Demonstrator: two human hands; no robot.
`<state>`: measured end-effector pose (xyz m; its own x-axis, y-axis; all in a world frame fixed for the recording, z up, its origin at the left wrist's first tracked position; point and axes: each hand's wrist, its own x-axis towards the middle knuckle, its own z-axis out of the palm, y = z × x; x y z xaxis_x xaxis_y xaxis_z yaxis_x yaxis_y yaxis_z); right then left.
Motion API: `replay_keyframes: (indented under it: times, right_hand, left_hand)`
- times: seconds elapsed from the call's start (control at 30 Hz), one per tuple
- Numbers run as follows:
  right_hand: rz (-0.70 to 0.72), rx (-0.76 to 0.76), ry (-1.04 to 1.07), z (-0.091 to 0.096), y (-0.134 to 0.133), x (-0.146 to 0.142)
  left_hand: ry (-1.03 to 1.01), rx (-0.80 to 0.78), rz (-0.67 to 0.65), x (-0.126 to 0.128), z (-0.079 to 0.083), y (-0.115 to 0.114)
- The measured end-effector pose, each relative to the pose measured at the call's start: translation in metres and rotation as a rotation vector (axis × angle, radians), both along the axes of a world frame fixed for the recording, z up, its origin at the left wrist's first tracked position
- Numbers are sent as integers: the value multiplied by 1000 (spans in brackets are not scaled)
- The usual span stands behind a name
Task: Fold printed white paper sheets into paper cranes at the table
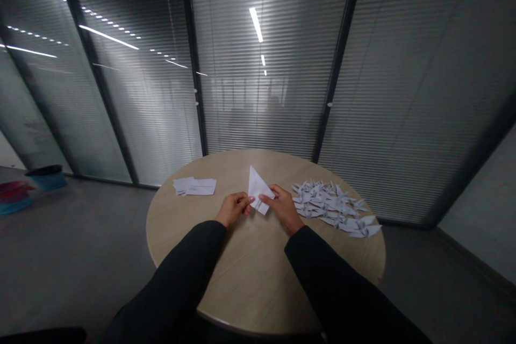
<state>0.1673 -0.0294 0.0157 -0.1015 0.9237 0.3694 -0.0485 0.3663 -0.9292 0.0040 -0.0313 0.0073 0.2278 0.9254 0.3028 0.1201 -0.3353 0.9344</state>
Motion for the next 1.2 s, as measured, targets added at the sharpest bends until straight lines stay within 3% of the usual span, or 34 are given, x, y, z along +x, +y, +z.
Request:
replay_keyframes:
  times: [0.4, 0.7, 1.03, 1.2]
  right_hand:
    - [90, -101, 27, -9, 8, -1]
    - [81, -116, 4, -8, 7, -1]
    - [112, -126, -9, -9, 5, -1]
    - [58, -80, -74, -9, 6, -1]
  left_hand:
    - [24, 31, 71, -1, -2, -1]
    - [186, 189, 171, -1, -9, 3]
    - [49, 153, 106, -1, -4, -2]
    - [116, 141, 64, 0, -5, -4]
